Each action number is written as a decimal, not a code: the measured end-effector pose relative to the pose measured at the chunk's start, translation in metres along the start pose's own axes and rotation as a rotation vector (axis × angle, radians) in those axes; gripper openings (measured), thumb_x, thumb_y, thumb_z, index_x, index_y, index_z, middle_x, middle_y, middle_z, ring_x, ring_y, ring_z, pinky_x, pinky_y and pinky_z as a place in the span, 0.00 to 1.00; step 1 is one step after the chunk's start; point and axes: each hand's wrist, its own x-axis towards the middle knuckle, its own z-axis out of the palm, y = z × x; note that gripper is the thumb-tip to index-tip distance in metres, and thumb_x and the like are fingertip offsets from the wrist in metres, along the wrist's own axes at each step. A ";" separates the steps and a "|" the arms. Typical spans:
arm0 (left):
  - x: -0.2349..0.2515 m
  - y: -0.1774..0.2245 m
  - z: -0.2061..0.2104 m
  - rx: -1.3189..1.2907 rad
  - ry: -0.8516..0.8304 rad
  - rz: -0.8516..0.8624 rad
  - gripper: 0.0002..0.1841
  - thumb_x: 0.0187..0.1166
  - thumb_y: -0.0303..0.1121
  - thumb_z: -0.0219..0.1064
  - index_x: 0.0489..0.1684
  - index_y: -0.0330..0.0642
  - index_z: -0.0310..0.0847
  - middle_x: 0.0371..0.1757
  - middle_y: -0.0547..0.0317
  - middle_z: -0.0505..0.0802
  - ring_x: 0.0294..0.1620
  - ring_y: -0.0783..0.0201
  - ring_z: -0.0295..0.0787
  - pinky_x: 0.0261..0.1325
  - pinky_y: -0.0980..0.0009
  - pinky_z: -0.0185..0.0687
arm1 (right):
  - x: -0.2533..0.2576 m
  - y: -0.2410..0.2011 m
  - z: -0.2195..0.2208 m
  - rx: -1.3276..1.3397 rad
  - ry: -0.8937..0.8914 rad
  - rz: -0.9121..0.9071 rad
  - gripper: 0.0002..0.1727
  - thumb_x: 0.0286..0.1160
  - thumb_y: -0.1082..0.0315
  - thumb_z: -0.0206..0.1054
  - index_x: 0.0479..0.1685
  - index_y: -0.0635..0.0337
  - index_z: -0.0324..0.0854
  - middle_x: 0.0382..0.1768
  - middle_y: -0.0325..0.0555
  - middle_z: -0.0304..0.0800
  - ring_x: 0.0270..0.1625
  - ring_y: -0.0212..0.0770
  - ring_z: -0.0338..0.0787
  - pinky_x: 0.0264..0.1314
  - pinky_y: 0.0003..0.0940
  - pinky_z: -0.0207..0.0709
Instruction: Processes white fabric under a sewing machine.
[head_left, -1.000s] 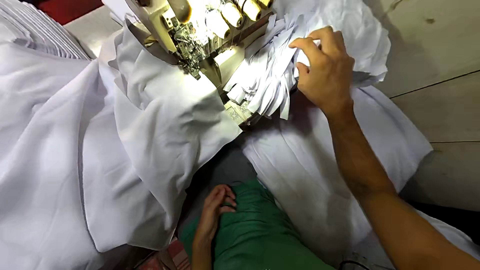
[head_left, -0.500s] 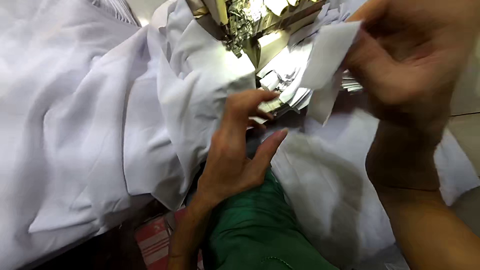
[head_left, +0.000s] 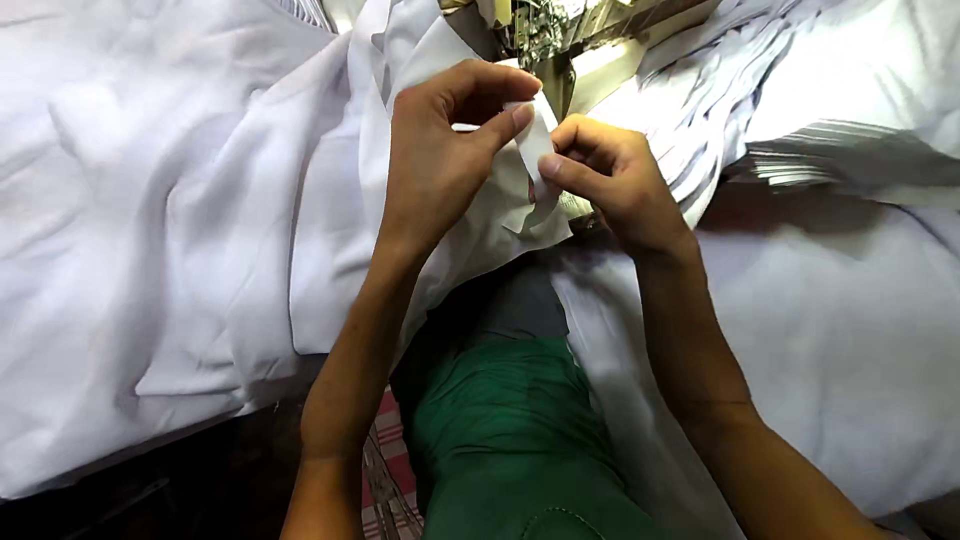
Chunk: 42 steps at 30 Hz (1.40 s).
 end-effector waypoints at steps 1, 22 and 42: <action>0.004 -0.002 0.002 0.011 0.026 0.018 0.09 0.73 0.24 0.75 0.48 0.38 0.89 0.44 0.61 0.96 0.44 0.71 0.94 0.51 0.74 0.91 | -0.007 0.004 0.002 0.038 0.034 0.028 0.06 0.85 0.68 0.61 0.48 0.62 0.80 0.34 0.37 0.88 0.36 0.29 0.88 0.42 0.26 0.85; -0.014 -0.004 0.002 -0.068 -0.333 0.271 0.08 0.73 0.19 0.71 0.47 0.30 0.85 0.45 0.55 0.94 0.47 0.67 0.93 0.56 0.68 0.91 | -0.065 0.015 0.011 -0.737 0.452 0.097 0.17 0.89 0.64 0.57 0.66 0.63 0.81 0.57 0.52 0.89 0.58 0.45 0.87 0.61 0.41 0.81; 0.033 -0.031 0.040 0.514 0.228 -0.090 0.07 0.76 0.40 0.72 0.43 0.51 0.91 0.39 0.69 0.92 0.38 0.75 0.87 0.42 0.75 0.80 | -0.012 0.054 0.020 -0.104 0.474 -0.012 0.11 0.86 0.68 0.63 0.38 0.62 0.88 0.32 0.35 0.89 0.35 0.23 0.87 0.41 0.21 0.81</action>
